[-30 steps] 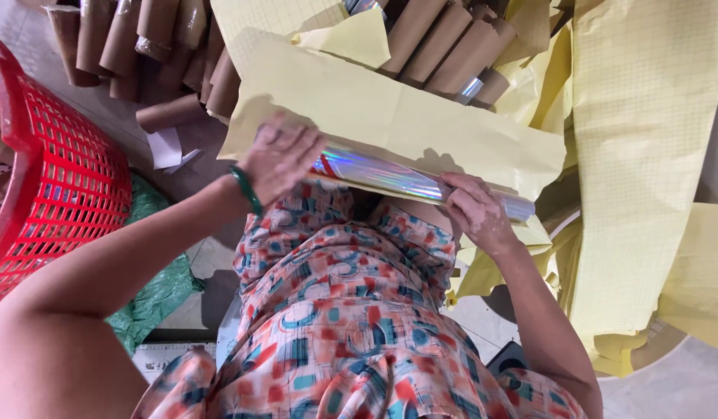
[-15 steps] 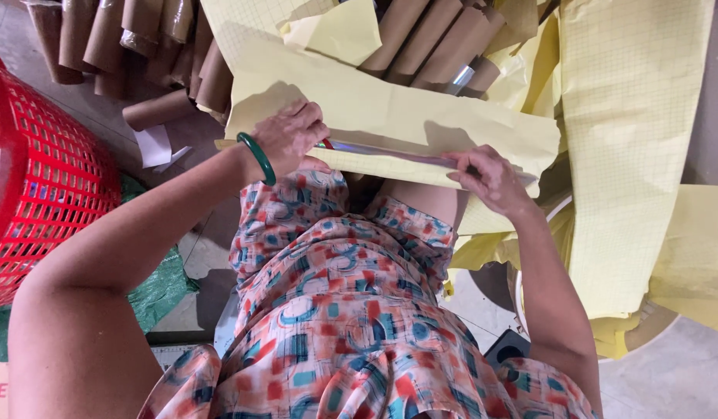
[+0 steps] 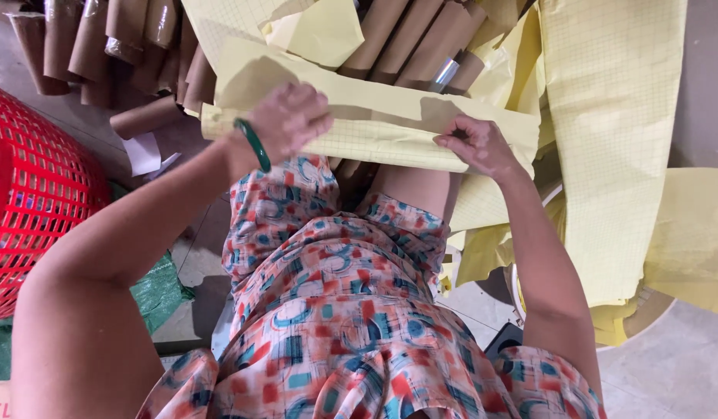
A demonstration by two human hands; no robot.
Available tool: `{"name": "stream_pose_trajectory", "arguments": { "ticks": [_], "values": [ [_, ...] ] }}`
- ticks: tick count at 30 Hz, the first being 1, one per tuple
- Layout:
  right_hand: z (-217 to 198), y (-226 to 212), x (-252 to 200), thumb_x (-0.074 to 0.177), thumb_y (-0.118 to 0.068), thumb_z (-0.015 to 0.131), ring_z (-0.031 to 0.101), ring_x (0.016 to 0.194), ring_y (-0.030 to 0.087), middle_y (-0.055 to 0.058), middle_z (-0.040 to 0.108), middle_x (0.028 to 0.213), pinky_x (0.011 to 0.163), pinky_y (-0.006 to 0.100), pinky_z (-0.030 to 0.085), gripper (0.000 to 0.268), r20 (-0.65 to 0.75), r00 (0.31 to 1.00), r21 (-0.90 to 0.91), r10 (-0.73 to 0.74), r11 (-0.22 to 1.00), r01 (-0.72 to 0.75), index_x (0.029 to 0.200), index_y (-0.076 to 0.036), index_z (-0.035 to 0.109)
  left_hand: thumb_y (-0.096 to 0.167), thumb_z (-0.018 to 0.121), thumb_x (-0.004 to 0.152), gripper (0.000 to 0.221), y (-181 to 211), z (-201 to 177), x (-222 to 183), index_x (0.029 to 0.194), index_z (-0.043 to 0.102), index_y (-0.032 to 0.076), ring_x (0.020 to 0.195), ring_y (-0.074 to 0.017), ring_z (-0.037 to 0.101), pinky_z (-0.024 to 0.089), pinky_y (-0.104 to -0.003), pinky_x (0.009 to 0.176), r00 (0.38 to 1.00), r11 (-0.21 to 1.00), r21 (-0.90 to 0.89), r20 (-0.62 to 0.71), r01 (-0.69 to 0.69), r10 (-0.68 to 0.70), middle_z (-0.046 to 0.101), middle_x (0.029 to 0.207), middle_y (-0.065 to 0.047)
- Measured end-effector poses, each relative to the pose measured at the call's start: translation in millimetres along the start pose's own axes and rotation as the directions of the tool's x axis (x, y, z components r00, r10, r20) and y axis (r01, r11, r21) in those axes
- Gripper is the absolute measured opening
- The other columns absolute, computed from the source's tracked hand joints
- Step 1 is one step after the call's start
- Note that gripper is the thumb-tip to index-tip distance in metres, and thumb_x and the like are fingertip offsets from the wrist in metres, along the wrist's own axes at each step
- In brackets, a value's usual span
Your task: Wrap reflective tubes with yellow paper.
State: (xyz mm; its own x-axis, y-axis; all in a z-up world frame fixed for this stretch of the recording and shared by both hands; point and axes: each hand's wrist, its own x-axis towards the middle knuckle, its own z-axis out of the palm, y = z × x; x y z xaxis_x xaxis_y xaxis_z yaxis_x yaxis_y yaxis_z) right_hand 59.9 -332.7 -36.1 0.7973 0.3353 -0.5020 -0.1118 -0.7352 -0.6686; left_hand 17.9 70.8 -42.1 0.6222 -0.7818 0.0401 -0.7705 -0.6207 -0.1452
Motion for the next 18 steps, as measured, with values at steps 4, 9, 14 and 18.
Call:
{"name": "stream_pose_trajectory", "arguments": {
  "ticks": [4,9,14,18],
  "values": [
    [7.3,-1.7,-7.6,0.093,-0.025,0.080,0.058,0.076,0.017,0.003,0.065,0.079,0.068,0.033,0.050,0.023,-0.150,0.943,-0.200,-0.297,0.943,0.266,0.094,-0.006,0.068,0.024,0.068,0.102,0.043,43.1,36.3,-12.0,0.138,0.055,0.004,0.123,-0.0263,0.062,0.054,-0.039,0.104,0.994,0.992,-0.060,-0.008,0.111,-0.112,0.065,0.127,-0.012],
    [27.4,24.4,-9.2,0.095,-0.024,0.080,0.066,0.092,0.030,0.011,0.070,0.097,0.084,0.042,0.057,0.021,-0.290,0.672,-0.593,-0.681,0.679,0.433,0.096,-0.008,0.068,0.061,0.066,0.087,0.080,67.4,-5.3,-0.4,0.128,0.052,-0.006,0.103,-0.0343,0.061,0.053,-0.045,0.088,0.972,0.946,-0.223,0.056,0.235,-0.228,0.064,0.115,-0.023],
    [26.6,-10.7,-36.4,0.084,-0.046,0.082,0.068,0.091,0.032,0.013,0.070,0.096,0.087,0.045,0.058,0.047,-0.219,0.639,-0.719,-0.738,0.564,0.406,0.101,-0.005,0.066,0.044,0.069,0.082,0.066,64.4,10.1,10.2,0.130,0.054,0.002,0.109,-0.0271,0.061,0.053,-0.042,0.088,0.950,0.962,0.109,0.162,0.252,-0.267,0.063,0.117,-0.015],
    [18.6,5.9,-38.9,0.073,-0.065,0.077,0.072,0.088,0.030,0.014,0.074,0.096,0.085,0.043,0.061,0.067,-0.133,0.632,-0.843,-0.764,0.422,0.333,0.101,-0.006,0.064,0.038,0.075,0.093,0.053,49.9,30.2,5.6,0.122,0.054,-0.002,0.113,-0.0308,0.063,0.052,-0.043,0.102,0.942,0.951,-0.117,0.218,0.285,-0.256,0.065,0.118,-0.021]
  ]
}}
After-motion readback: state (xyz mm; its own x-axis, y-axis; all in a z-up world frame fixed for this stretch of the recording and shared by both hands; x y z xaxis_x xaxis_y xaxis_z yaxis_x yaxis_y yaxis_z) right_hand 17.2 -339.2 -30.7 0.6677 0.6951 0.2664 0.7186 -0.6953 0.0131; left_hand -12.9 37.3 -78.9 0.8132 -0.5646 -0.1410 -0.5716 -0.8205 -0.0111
